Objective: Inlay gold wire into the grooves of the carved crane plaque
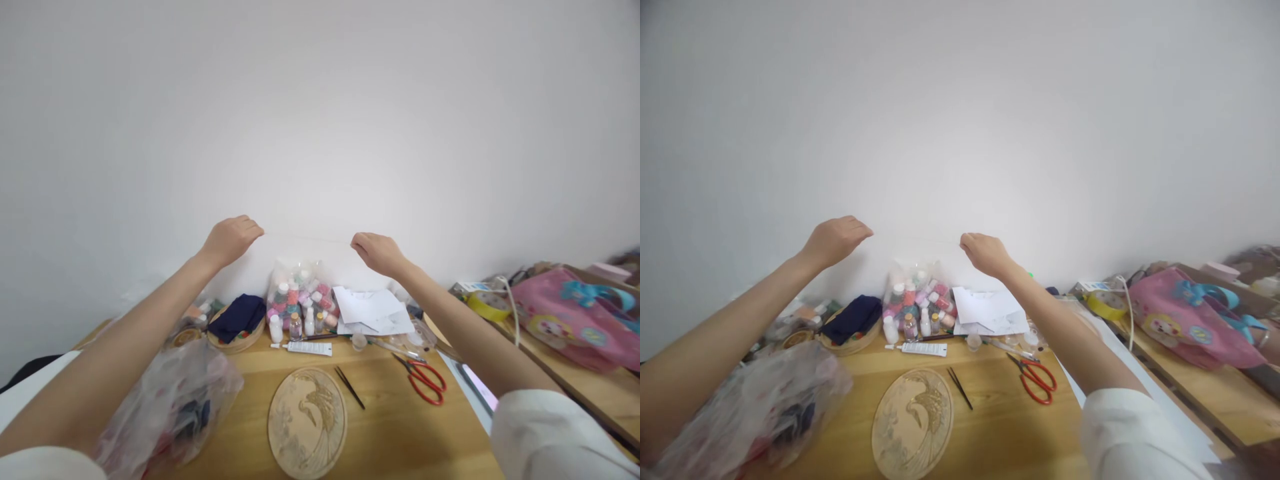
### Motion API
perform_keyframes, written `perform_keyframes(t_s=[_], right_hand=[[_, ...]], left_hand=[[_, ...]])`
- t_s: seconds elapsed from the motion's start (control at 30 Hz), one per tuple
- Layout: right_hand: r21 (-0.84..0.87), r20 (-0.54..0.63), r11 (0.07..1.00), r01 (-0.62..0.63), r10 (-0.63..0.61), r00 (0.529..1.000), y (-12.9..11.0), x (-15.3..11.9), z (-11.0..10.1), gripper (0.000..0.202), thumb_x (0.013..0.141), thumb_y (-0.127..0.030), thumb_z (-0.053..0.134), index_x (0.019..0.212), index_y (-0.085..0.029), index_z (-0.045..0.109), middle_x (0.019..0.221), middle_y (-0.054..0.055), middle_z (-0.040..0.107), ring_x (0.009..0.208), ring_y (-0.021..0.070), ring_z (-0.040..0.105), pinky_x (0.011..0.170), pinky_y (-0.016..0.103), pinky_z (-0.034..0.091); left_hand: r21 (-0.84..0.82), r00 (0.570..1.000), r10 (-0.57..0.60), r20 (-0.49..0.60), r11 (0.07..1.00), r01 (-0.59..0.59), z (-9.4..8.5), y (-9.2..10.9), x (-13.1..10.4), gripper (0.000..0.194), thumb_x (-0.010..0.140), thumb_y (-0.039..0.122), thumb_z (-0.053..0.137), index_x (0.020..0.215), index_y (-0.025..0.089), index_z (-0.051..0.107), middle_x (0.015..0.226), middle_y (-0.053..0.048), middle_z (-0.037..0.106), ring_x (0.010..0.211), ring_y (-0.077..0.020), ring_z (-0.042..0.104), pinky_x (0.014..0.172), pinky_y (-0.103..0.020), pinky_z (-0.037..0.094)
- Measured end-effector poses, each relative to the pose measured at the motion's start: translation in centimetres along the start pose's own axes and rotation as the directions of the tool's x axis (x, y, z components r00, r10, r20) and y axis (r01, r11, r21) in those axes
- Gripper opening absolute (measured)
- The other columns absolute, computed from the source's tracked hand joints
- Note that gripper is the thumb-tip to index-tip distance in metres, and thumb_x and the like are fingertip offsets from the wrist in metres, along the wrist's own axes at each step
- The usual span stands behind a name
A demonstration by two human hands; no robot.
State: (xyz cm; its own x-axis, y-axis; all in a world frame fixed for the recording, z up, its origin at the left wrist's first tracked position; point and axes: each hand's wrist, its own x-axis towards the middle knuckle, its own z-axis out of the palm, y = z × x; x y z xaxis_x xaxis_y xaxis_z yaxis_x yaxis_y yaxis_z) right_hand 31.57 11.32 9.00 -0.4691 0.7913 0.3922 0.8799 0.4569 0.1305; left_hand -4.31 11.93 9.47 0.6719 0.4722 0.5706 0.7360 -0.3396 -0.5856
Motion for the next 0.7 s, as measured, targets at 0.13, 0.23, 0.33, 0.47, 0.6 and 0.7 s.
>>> perform_keyframes(t_s=[0.13, 0.23, 0.33, 0.47, 0.6, 0.7], right_hand=[[0.001, 0.005, 1.0, -0.018, 0.018, 1.0, 0.4, -0.1, 0.3, 0.025, 0.1, -0.022, 0.036, 0.102, -0.019, 0.062, 0.106, 0.01, 0.073, 0.092, 0.0211, 0.065, 0.065, 0.028, 0.032], [0.001, 0.007, 1.0, -0.026, 0.026, 1.0, 0.7, -0.2, 0.5, 0.025, 0.1, -0.022, 0.037, 0.102, -0.019, 0.062, 0.105, 0.01, 0.073, 0.091, 0.021, 0.065, 0.065, 0.028, 0.033], [0.002, 0.009, 0.999, -0.032, 0.032, 0.999, 1.0, -0.3, 0.7, 0.025, 0.1, -0.022, 0.038, 0.103, -0.019, 0.063, 0.105, 0.011, 0.074, 0.091, 0.021, 0.065, 0.065, 0.028, 0.033], [0.003, 0.015, 0.999, -0.036, 0.036, 0.999, 1.3, -0.5, 0.9, 0.025, 0.099, -0.022, 0.038, 0.101, -0.019, 0.063, 0.104, 0.01, 0.074, 0.09, 0.0209, 0.065, 0.065, 0.027, 0.034], [-0.001, 0.015, 0.999, -0.037, 0.037, 0.999, 1.6, -0.6, 1.0, 0.027, 0.099, -0.022, 0.037, 0.099, -0.019, 0.063, 0.104, 0.01, 0.074, 0.09, 0.021, 0.065, 0.065, 0.028, 0.033], [-0.009, 0.012, 1.0, -0.03, 0.03, 0.999, 1.8, -0.7, 1.1, 0.028, 0.099, -0.022, 0.036, 0.099, -0.019, 0.064, 0.104, 0.009, 0.074, 0.089, 0.0207, 0.065, 0.064, 0.028, 0.033]], left_hand=[[0.014, 0.999, -0.033, 0.028, 0.999, 0.032, 0.3, -0.6, -0.5, 0.033, 0.093, 0.01, 0.04, 0.086, 0.018, 0.072, 0.084, -0.007, 0.075, 0.083, -0.0225, 0.068, 0.063, -0.03, 0.049], [0.019, 0.997, -0.063, 0.052, 0.998, 0.062, 0.7, -0.9, -0.9, 0.034, 0.093, 0.011, 0.039, 0.087, 0.019, 0.072, 0.085, -0.006, 0.075, 0.084, -0.021, 0.069, 0.063, -0.028, 0.048], [0.023, 0.993, -0.095, 0.074, 0.995, 0.093, 1.1, -0.9, -1.3, 0.035, 0.094, 0.014, 0.038, 0.089, 0.019, 0.072, 0.086, -0.007, 0.075, 0.083, -0.0207, 0.069, 0.062, -0.028, 0.047], [0.015, 0.988, -0.099, 0.116, 0.995, 0.098, 1.4, -0.8, -1.5, 0.035, 0.091, 0.011, 0.038, 0.091, 0.02, 0.072, 0.086, -0.007, 0.075, 0.083, -0.0204, 0.069, 0.064, -0.028, 0.048], [0.002, 0.983, -0.083, 0.166, 0.996, 0.084, 1.6, -0.6, -1.5, 0.034, 0.088, 0.009, 0.039, 0.093, 0.02, 0.071, 0.089, -0.006, 0.075, 0.084, -0.0197, 0.07, 0.067, -0.027, 0.048], [-0.003, 0.976, -0.079, 0.202, 0.997, 0.081, 1.9, -0.5, -1.4, 0.032, 0.088, 0.008, 0.041, 0.092, 0.019, 0.071, 0.088, -0.006, 0.075, 0.084, -0.0195, 0.07, 0.067, -0.027, 0.048]])
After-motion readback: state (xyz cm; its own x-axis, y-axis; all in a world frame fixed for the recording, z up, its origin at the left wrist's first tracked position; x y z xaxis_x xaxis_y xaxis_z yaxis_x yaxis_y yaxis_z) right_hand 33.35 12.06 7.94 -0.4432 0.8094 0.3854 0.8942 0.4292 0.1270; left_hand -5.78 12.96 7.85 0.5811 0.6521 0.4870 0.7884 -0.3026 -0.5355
